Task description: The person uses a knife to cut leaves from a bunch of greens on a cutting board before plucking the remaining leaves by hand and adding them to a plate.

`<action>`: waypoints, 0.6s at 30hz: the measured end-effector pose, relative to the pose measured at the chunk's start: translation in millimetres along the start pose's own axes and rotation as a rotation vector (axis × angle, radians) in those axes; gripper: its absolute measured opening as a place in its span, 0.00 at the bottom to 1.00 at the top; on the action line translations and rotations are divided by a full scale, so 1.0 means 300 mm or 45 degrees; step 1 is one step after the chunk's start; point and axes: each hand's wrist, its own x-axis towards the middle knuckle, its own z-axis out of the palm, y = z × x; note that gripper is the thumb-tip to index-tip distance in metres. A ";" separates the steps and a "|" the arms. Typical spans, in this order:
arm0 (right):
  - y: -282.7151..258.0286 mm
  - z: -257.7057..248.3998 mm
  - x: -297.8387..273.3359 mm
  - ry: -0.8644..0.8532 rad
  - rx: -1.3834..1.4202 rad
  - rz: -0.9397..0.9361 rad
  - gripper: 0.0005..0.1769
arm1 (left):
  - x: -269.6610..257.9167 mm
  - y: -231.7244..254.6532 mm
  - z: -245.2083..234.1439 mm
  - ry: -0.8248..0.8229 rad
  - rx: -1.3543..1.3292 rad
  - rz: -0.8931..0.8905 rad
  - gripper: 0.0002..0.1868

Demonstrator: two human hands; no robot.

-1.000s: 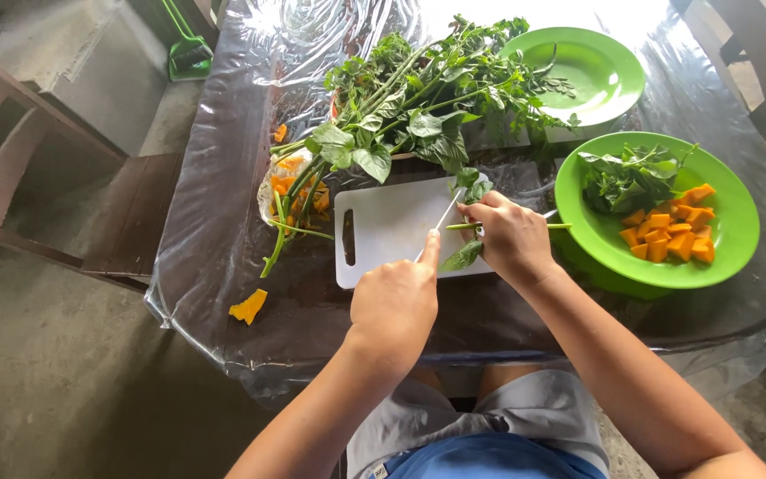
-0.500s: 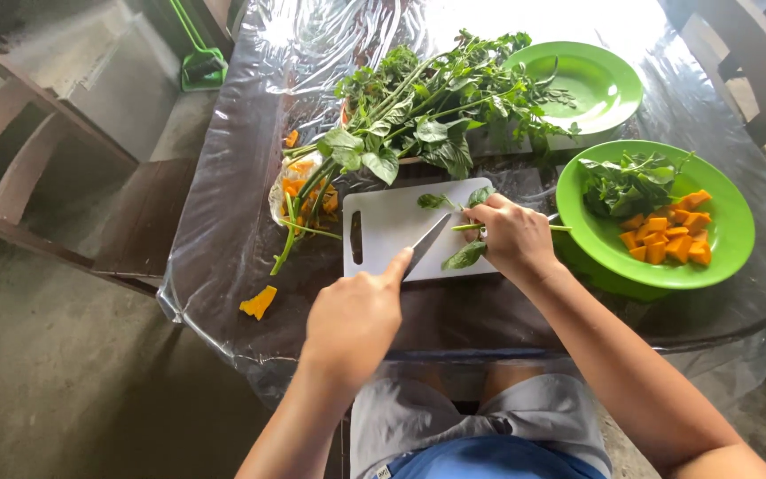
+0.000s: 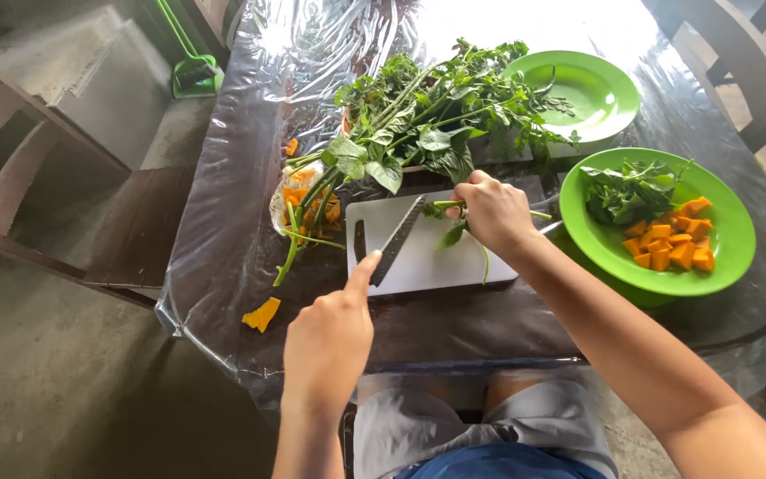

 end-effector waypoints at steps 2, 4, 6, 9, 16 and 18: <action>-0.013 0.012 0.010 0.034 0.007 -0.018 0.11 | 0.021 -0.010 0.041 0.018 0.004 0.009 0.30; -0.009 0.004 -0.002 0.076 -0.016 -0.022 0.09 | 0.040 -0.017 0.085 0.045 -0.010 0.021 0.29; 0.020 -0.031 -0.005 0.139 -0.068 -0.018 0.08 | 0.065 -0.022 0.112 0.097 -0.037 0.038 0.27; 0.193 -0.174 -0.048 0.303 -0.241 0.131 0.08 | 0.089 -0.029 0.128 0.075 -0.023 0.053 0.28; 0.565 -0.349 -0.212 0.327 -0.466 0.499 0.18 | 0.122 0.016 0.170 0.101 -0.110 0.075 0.23; 0.575 -0.338 -0.225 0.285 -0.444 0.425 0.28 | 0.138 0.037 0.192 0.285 -0.261 0.145 0.23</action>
